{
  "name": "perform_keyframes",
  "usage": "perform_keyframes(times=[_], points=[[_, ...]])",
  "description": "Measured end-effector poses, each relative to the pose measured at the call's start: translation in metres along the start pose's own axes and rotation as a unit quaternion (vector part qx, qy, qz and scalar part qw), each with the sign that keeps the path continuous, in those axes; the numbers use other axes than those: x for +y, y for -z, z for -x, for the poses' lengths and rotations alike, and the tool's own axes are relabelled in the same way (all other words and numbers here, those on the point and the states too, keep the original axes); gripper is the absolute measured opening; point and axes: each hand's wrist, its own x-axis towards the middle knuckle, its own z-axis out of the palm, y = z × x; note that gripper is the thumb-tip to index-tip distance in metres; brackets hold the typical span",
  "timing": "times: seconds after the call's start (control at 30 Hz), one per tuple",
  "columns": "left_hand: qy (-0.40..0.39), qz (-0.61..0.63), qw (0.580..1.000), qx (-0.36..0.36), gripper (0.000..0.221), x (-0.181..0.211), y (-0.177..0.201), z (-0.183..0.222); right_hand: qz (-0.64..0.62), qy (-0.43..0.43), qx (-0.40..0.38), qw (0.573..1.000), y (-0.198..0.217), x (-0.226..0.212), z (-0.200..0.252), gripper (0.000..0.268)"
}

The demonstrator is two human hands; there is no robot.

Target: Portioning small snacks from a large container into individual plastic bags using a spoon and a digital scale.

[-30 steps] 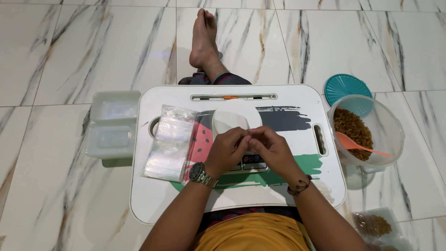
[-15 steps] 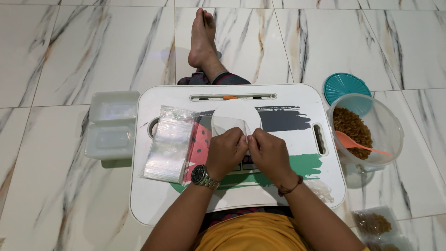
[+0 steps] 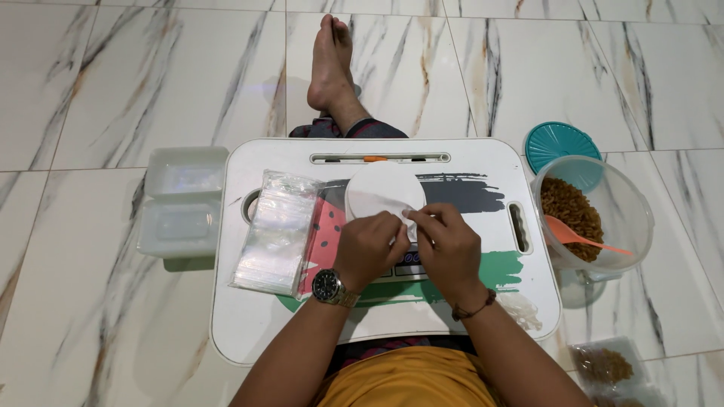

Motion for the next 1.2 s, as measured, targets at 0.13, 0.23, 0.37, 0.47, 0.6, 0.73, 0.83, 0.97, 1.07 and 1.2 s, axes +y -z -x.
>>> perform_keyframes(times=[0.13,0.23,0.37,0.47,0.6,0.73,0.83,0.97,1.07,1.2], points=[[-0.038,0.007,0.999,0.025,0.017,0.003,-0.003,0.003,-0.078,-0.054,-0.018,0.995,0.002,0.002,0.003,0.024],[-0.036,-0.008,0.998,0.050,0.043,0.003,-0.005,0.005,-0.192,-0.133,-0.045,0.971,-0.001,0.018,0.007,0.032],[-0.017,-0.014,1.000,0.012,0.093,0.000,-0.007,0.006,-0.327,-0.235,-0.095,0.911,0.006,0.027,0.006,0.037],[-0.028,-0.035,0.999,0.007,0.094,-0.003,-0.012,0.011,-0.327,-0.241,-0.126,0.905,0.010,0.033,0.005,0.035],[-0.023,-0.047,0.999,0.010,0.093,-0.009,-0.020,0.019,-0.275,-0.241,-0.162,0.917,0.016,0.034,0.001,0.026],[-0.046,-0.073,0.996,0.010,0.100,-0.008,-0.024,0.020,-0.243,-0.241,-0.224,0.912,0.021,0.043,-0.001,0.017],[-0.052,-0.080,0.995,0.013,0.091,-0.008,-0.026,0.021,-0.235,-0.254,-0.237,0.908,0.023,0.044,-0.003,0.017],[-0.042,-0.067,0.997,0.024,0.070,-0.006,-0.026,0.019,-0.233,-0.285,-0.251,0.895,0.026,0.039,-0.008,0.041],[-0.033,-0.083,0.995,0.037,0.066,-0.013,-0.027,0.018,-0.222,-0.274,-0.255,0.901,0.034,0.036,-0.014,0.047],[-0.039,-0.081,0.995,0.044,0.052,-0.015,-0.022,0.014,-0.219,-0.279,-0.258,0.899,0.039,0.038,-0.013,0.051]])
